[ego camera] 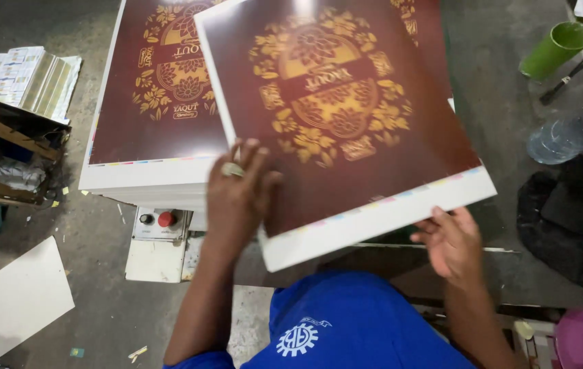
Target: Feeding printed sheets from a stack onto a machine conveyor belt.
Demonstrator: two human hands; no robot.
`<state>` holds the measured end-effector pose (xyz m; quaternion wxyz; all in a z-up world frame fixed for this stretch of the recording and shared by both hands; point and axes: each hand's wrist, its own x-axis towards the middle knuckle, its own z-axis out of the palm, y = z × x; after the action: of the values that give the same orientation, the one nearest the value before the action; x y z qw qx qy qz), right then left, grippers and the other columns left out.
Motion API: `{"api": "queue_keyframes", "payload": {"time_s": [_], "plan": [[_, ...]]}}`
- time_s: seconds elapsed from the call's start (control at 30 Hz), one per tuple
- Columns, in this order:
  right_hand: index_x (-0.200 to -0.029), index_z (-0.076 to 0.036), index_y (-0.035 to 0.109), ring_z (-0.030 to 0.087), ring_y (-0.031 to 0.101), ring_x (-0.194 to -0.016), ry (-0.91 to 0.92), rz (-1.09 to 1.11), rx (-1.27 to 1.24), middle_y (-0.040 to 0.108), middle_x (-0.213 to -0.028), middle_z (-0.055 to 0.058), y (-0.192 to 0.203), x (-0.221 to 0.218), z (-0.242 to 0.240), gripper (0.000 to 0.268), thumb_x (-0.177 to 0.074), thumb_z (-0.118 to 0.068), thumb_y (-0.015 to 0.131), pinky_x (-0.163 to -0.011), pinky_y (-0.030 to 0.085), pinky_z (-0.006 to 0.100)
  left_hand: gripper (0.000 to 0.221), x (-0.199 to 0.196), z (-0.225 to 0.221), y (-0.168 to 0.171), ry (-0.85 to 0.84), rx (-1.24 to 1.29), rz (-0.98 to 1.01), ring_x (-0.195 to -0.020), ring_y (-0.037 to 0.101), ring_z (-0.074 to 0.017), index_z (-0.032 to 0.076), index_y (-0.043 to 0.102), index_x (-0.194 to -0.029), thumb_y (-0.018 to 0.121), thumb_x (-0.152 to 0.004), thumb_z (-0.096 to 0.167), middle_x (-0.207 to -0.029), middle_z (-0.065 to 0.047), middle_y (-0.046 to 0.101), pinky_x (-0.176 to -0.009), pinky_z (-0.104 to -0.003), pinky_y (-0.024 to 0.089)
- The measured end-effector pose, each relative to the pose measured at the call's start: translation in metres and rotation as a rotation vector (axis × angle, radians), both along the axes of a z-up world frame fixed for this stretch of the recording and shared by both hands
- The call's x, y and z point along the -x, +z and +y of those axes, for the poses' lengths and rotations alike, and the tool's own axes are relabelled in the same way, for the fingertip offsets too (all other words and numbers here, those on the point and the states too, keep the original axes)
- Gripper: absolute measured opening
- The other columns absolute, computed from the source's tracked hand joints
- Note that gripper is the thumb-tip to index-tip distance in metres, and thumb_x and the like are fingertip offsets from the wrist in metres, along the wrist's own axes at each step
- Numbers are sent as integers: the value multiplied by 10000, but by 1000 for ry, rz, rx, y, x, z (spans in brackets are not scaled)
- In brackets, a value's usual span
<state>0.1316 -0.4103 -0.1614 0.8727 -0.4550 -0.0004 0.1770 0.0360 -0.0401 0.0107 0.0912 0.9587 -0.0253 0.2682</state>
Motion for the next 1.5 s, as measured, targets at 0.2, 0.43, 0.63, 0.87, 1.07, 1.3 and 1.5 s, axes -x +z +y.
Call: {"api": "queue_keyframes", "payload": {"time_s": [0.2, 0.43, 0.63, 0.87, 1.07, 1.3, 1.5], "plan": [[-1381, -99, 526, 153, 688, -872, -99, 137, 135, 692, -1079, 34, -63, 11, -75, 359, -1031, -145, 590, -627, 549, 330, 676, 4, 41, -21, 231, -68, 167, -1447, 421, -409, -30, 550, -1432, 660, -981, 461, -1519, -248, 517, -1184, -533, 298], [-1391, -136, 541, 148, 667, -890, -185, 178, 74, 681, -1064, 1, -105, 40, -117, 345, -1051, -117, 598, -624, 457, 310, 857, 7, 41, -23, 275, -174, 239, -1460, 403, -398, -72, 499, -1460, 611, -947, 605, -1526, -265, 500, -1186, -564, 289], [-1385, -143, 544, 189, 692, -945, -194, 194, 75, 694, -1089, 25, -129, 47, -135, 334, -1058, -110, 601, -633, 443, 319, 749, 5, 49, -4, 249, -184, 329, -1437, 474, -338, 3, 567, -1432, 654, -955, 574, -1503, -189, 558, -1200, -561, 337], [-1472, -143, 511, 232, 708, -937, -268, 194, 209, 687, -1154, 71, -122, 58, -117, 423, -1060, -97, 595, -623, 514, 357, 878, -1, 53, -16, 204, -256, 243, -1397, 476, -393, -50, 571, -1403, 720, -836, 603, -1469, -256, 550, -1095, -558, 371], [-1461, -59, 458, 275, 731, -926, -214, 114, 301, 675, -1170, 148, -113, 48, -72, 442, -1037, -93, 579, -573, 576, 336, 792, -6, 71, 6, 91, -220, 308, -1310, 582, -351, -18, 655, -1314, 788, -776, 547, -1395, -212, 630, -1041, -470, 469], [-1339, 29, 511, 294, 752, -921, -110, 114, 337, 707, -1108, 193, -106, -2, -9, 306, -1089, -139, 567, -606, 589, 320, 456, 0, 89, 23, -33, -30, 253, -1134, 720, -287, 104, 730, -1226, 807, -885, 396, -1215, -135, 746, -888, -420, 582], [-1329, -19, 522, 261, 742, -916, -75, 55, 361, 714, -1077, 161, -98, -74, 17, 288, -1079, -161, 528, -624, 578, 317, 197, 7, 67, 26, 71, -24, 40, -784, 727, -328, 79, 738, -1133, 758, -974, 194, -976, -118, 774, -665, -444, 565]]}}
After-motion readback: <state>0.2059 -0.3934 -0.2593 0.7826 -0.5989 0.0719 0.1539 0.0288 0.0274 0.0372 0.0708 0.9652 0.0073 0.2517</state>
